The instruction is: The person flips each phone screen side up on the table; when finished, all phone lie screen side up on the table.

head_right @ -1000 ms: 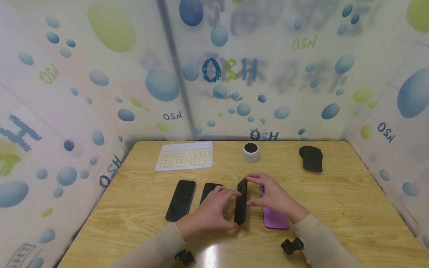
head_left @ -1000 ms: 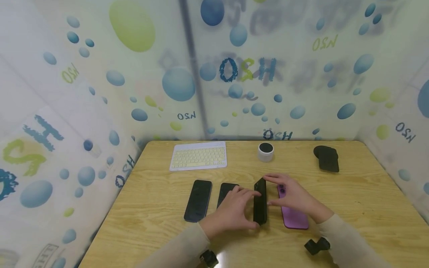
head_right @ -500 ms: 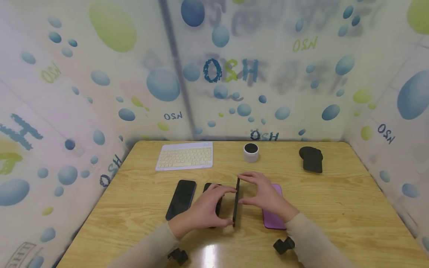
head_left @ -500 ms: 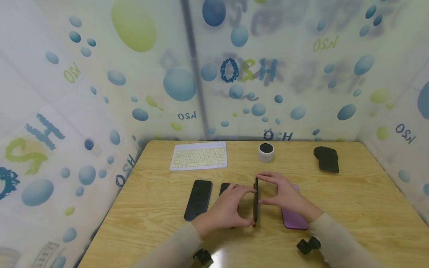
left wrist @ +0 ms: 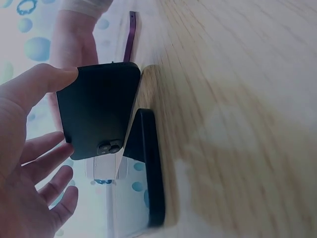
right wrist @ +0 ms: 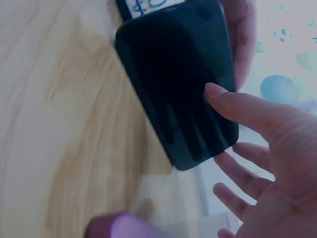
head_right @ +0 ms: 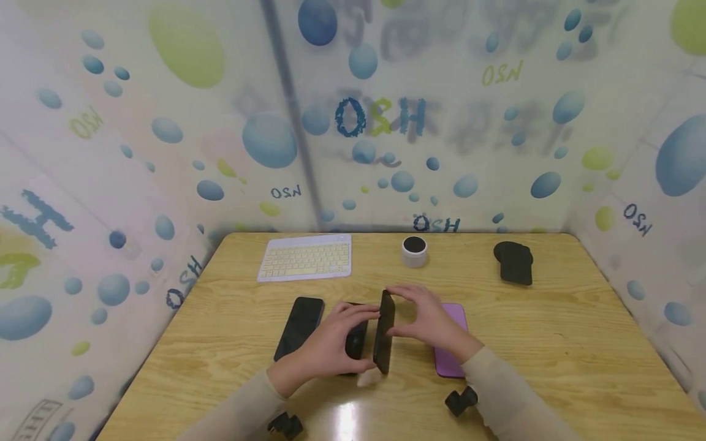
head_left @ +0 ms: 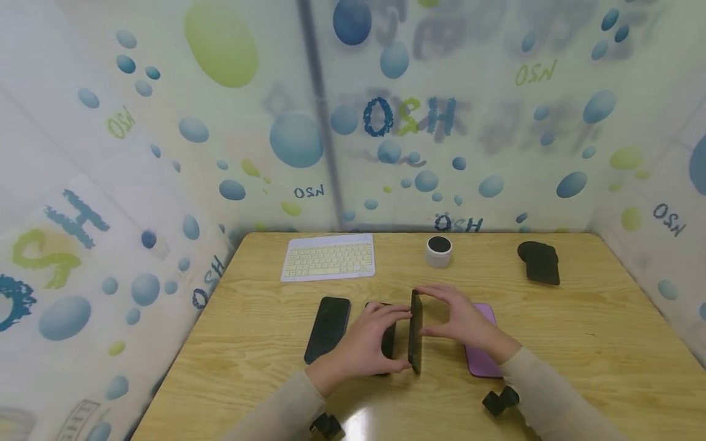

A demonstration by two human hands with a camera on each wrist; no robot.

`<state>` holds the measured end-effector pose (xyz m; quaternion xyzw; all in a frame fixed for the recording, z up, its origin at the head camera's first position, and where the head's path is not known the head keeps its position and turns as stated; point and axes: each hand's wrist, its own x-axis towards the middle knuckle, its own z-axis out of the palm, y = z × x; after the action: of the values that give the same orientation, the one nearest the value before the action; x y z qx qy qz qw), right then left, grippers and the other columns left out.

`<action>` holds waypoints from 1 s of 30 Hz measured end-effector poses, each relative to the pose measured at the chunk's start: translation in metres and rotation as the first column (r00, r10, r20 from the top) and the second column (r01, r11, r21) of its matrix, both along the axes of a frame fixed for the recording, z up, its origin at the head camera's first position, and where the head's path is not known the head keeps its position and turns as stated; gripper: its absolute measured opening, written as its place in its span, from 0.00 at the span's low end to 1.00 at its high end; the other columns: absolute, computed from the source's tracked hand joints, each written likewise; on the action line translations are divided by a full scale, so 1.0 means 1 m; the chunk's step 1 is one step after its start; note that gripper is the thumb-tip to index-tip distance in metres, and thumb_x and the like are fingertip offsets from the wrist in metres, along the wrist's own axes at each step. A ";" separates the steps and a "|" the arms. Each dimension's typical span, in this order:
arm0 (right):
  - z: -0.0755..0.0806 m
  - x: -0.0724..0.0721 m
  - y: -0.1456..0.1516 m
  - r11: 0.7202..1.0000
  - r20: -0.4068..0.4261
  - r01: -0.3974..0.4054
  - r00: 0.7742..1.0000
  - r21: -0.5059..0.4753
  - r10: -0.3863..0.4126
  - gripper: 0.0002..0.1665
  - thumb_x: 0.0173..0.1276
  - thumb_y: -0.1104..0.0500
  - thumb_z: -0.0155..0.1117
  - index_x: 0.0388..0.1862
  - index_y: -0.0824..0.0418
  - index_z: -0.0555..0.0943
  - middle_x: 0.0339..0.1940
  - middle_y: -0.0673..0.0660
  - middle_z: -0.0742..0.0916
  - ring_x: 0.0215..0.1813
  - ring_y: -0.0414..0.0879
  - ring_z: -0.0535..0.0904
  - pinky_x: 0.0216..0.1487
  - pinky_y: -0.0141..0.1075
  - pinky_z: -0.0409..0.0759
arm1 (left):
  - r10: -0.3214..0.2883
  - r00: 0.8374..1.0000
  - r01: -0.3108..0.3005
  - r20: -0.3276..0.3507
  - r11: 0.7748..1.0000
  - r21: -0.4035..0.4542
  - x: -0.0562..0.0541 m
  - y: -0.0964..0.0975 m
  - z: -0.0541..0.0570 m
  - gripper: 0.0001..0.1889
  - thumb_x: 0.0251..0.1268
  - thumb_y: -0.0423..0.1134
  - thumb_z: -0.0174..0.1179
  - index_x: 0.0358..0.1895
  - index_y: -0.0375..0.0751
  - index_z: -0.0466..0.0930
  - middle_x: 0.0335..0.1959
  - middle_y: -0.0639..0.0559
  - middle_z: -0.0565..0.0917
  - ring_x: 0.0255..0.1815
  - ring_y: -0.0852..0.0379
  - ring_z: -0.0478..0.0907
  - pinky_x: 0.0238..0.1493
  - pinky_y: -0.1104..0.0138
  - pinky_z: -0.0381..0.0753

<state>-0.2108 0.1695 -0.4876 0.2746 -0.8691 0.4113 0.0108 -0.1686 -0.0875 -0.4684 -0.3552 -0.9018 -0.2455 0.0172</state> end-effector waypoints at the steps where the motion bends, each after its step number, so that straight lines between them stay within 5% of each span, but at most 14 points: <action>1: -0.002 -0.001 0.001 1.000 0.006 -0.008 1.000 0.000 0.008 0.49 0.51 0.54 0.86 0.72 0.60 0.76 0.69 0.61 0.82 0.71 0.64 0.75 0.68 0.64 0.71 | 0.000 1.000 0.000 0.003 1.000 0.005 0.000 -0.001 -0.001 0.44 0.50 0.56 0.78 0.73 0.48 0.74 0.76 0.56 0.73 0.65 0.54 0.69 0.64 0.58 0.76; 10: -0.015 -0.007 0.011 0.996 0.046 -0.020 0.999 0.081 0.016 0.47 0.49 0.56 0.87 0.70 0.61 0.79 0.65 0.57 0.85 0.70 0.61 0.77 0.71 0.60 0.70 | 0.025 0.999 -0.026 0.048 0.999 0.029 0.001 -0.004 -0.006 0.43 0.50 0.53 0.78 0.72 0.51 0.74 0.76 0.57 0.72 0.65 0.56 0.68 0.63 0.59 0.75; 15: -0.016 -0.006 0.018 0.993 0.048 0.002 0.999 0.115 -0.008 0.48 0.47 0.58 0.87 0.70 0.59 0.79 0.66 0.61 0.84 0.70 0.64 0.76 0.70 0.63 0.69 | 0.043 0.999 -0.043 0.013 0.999 0.005 0.001 -0.001 -0.012 0.41 0.49 0.53 0.77 0.71 0.50 0.76 0.74 0.56 0.76 0.61 0.56 0.69 0.60 0.61 0.75; 22: -0.014 -0.005 0.030 0.982 0.042 0.001 0.999 0.191 -0.010 0.46 0.48 0.53 0.87 0.68 0.59 0.81 0.67 0.63 0.83 0.70 0.67 0.75 0.68 0.64 0.71 | 0.072 0.996 -0.078 -0.055 0.991 -0.107 0.003 0.008 -0.018 0.43 0.45 0.57 0.77 0.69 0.51 0.77 0.70 0.57 0.78 0.60 0.57 0.71 0.59 0.61 0.75; 30: -0.011 -0.008 0.036 0.967 0.059 -0.038 0.998 0.253 0.024 0.45 0.49 0.50 0.86 0.67 0.58 0.82 0.66 0.60 0.83 0.69 0.65 0.76 0.67 0.64 0.72 | 0.087 0.996 -0.090 -0.021 0.963 -0.255 0.005 0.017 -0.023 0.43 0.46 0.61 0.77 0.69 0.51 0.78 0.70 0.56 0.78 0.61 0.57 0.69 0.60 0.60 0.72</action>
<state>-0.2191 0.2058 -0.4985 0.2756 -0.9102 0.3041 -0.0552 -0.1636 -0.0701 -0.4909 -0.3151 -0.9407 -0.1247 -0.0135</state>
